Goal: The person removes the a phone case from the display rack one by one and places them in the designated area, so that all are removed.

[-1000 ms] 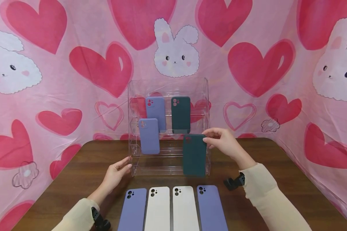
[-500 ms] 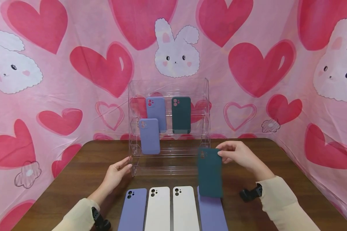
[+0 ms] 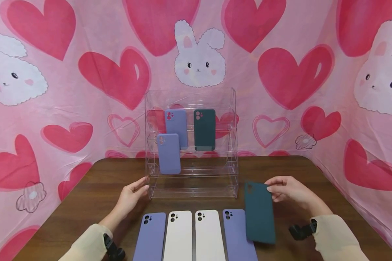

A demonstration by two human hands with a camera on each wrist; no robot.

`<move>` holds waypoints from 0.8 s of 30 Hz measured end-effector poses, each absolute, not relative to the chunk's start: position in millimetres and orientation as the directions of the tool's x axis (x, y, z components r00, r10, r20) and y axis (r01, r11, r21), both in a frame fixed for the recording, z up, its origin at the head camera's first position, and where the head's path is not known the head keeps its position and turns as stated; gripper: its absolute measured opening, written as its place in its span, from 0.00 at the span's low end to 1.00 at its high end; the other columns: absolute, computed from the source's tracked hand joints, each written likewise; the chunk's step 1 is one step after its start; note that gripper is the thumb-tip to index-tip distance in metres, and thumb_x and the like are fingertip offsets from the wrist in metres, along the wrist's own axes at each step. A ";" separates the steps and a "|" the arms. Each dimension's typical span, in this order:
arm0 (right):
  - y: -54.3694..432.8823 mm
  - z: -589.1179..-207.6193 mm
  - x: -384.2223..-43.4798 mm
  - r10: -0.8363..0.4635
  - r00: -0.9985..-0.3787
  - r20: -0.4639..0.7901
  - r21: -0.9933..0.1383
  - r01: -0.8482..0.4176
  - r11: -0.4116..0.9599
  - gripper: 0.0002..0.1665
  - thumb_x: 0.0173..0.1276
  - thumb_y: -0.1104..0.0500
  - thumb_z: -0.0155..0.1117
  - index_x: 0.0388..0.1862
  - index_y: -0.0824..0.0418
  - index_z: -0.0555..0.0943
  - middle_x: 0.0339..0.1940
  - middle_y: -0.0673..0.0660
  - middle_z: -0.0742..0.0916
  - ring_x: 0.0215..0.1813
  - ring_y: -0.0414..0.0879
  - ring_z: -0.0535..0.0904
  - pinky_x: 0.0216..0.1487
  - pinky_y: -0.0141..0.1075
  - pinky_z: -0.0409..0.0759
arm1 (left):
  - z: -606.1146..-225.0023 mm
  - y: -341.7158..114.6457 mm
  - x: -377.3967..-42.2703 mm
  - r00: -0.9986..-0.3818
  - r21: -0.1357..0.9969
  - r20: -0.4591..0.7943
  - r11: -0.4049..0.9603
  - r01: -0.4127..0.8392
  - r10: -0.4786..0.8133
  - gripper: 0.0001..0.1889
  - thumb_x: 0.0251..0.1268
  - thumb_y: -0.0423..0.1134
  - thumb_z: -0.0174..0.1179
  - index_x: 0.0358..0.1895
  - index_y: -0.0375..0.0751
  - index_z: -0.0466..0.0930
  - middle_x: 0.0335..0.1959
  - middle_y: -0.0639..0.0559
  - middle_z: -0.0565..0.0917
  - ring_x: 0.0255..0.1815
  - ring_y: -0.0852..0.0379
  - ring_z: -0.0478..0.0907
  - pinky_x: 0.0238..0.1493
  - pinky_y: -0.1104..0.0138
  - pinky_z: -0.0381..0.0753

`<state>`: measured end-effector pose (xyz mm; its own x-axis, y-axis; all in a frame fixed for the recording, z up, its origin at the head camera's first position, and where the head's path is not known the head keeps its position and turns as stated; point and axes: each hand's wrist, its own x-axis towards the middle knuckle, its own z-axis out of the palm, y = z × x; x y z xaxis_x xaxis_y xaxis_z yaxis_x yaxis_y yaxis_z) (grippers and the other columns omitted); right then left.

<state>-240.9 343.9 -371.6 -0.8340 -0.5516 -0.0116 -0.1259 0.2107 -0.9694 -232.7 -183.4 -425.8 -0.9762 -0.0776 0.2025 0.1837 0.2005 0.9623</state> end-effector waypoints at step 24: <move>353.9 -412.7 -234.9 -0.574 -0.795 -0.196 -0.934 -0.028 0.357 0.19 0.68 0.63 0.55 0.48 0.80 0.72 0.26 0.56 0.80 0.27 0.43 0.77 0.29 0.37 0.83 | -423.6 -182.3 -232.3 -0.976 0.962 0.206 0.198 0.188 -0.076 0.22 0.61 0.27 0.58 0.60 0.28 0.69 0.57 0.35 0.72 0.54 0.42 0.73 0.46 0.63 0.79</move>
<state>-234.9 353.9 -412.7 -0.7951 -0.5740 -0.1959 -0.0279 0.3573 -0.9336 -232.3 -182.3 -423.6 -0.9755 -0.0759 0.2064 0.1882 0.1977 0.9620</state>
